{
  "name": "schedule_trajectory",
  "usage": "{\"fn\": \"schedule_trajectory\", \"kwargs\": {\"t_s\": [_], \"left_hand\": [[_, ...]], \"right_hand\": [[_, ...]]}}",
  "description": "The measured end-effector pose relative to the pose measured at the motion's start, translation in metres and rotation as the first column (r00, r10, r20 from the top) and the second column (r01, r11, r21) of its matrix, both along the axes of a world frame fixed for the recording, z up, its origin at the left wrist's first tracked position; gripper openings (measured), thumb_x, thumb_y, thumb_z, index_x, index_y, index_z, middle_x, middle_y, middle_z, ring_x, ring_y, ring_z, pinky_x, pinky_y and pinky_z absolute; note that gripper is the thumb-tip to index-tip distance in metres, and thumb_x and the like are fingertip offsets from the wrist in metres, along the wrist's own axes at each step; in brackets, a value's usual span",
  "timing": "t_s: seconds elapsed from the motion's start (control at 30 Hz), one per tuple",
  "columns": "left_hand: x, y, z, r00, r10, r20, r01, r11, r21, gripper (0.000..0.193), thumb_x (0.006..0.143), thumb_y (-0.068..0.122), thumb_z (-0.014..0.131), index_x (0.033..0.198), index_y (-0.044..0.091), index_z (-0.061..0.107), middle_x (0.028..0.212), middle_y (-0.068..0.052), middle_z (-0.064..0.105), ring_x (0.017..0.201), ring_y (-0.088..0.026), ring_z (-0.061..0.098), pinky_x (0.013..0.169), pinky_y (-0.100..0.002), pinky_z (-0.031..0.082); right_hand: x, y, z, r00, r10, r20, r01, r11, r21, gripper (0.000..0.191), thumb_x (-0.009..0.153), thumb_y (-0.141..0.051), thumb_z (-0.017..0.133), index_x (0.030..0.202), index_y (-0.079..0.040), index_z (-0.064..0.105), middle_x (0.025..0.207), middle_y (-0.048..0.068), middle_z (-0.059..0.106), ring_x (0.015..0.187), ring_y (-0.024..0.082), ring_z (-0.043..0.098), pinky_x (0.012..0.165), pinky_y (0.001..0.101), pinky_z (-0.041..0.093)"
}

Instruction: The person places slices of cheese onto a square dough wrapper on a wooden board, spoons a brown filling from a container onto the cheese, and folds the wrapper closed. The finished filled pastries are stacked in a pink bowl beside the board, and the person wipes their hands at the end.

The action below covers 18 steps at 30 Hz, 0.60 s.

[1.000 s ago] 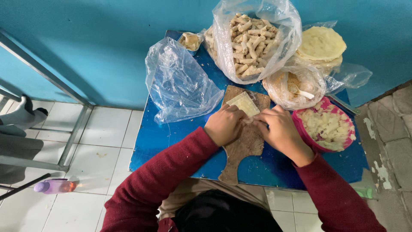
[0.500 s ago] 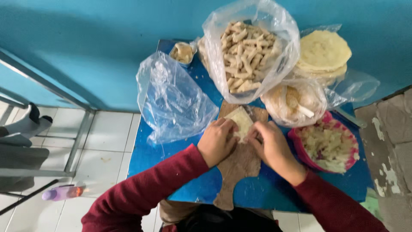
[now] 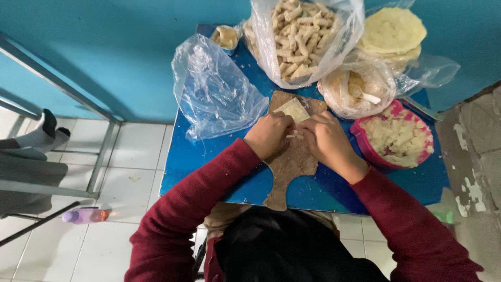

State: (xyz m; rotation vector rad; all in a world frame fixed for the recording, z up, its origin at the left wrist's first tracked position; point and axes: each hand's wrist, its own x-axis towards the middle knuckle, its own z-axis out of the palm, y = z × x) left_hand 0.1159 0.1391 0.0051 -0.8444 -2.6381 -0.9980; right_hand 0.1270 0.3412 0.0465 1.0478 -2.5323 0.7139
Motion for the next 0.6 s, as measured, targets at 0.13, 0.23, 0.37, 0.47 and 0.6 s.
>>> {"fn": "schedule_trajectory", "kwargs": {"t_s": [0.13, 0.23, 0.37, 0.47, 0.6], "left_hand": [[0.000, 0.000, 0.008, 0.999, 0.014, 0.050, -0.014, 1.000, -0.002, 0.014, 0.079, 0.011, 0.068, 0.091, 0.006, 0.068, 0.086, -0.016, 0.072, 0.082, -0.038, 0.069, 0.071, -0.049, 0.054], [0.000, 0.000, 0.002, 0.997, 0.053, 0.058, -0.058, 0.994, 0.091, 0.007, 0.082, 0.010, 0.065, 0.087, 0.008, 0.071, 0.083, -0.018, 0.072, 0.080, -0.039, 0.069, 0.073, -0.048, 0.055], [-0.002, 0.001, -0.003, 0.997, 0.077, -0.009, -0.074, 0.982, 0.173, 0.008, 0.078, 0.009, 0.066, 0.083, 0.007, 0.072, 0.083, -0.019, 0.070, 0.079, -0.039, 0.069, 0.071, -0.046, 0.055], [-0.002, 0.000, -0.001, 0.997, 0.073, 0.039, -0.080, 0.970, 0.231, 0.010, 0.078, 0.008, 0.065, 0.085, 0.007, 0.072, 0.084, -0.018, 0.069, 0.078, -0.038, 0.069, 0.069, -0.045, 0.056], [0.002, 0.002, -0.003, 0.998, 0.054, -0.009, -0.051, 0.978, 0.204, 0.009, 0.082, 0.006, 0.065, 0.090, 0.006, 0.070, 0.086, -0.017, 0.069, 0.080, -0.039, 0.069, 0.072, -0.047, 0.055]], "right_hand": [[0.001, 0.003, -0.002, 1.000, 0.007, 0.028, -0.007, 1.000, -0.012, 0.009, 0.089, -0.010, 0.070, 0.091, -0.001, 0.072, 0.087, 0.016, 0.068, 0.087, 0.038, 0.060, 0.082, 0.0466, 0.047], [-0.001, 0.006, -0.008, 0.999, -0.001, 0.047, 0.002, 1.000, -0.023, 0.011, 0.088, -0.014, 0.072, 0.090, -0.002, 0.073, 0.086, 0.016, 0.068, 0.086, 0.038, 0.060, 0.081, 0.0462, 0.047], [-0.010, 0.006, -0.012, 0.993, -0.051, 0.109, 0.061, 0.995, -0.084, 0.010, 0.085, -0.016, 0.075, 0.088, -0.007, 0.076, 0.086, 0.014, 0.070, 0.084, 0.036, 0.061, 0.079, 0.0447, 0.048], [-0.013, 0.006, -0.010, 0.934, -0.038, 0.355, 0.103, 0.981, -0.165, 0.015, 0.085, -0.019, 0.077, 0.091, -0.007, 0.071, 0.090, 0.011, 0.070, 0.086, 0.029, 0.068, 0.076, 0.0399, 0.052], [-0.007, 0.004, -0.006, 0.929, -0.107, 0.353, 0.154, 0.982, -0.106, 0.011, 0.089, -0.015, 0.071, 0.097, -0.007, 0.071, 0.087, 0.010, 0.071, 0.080, 0.032, 0.065, 0.075, 0.0419, 0.050]]}}
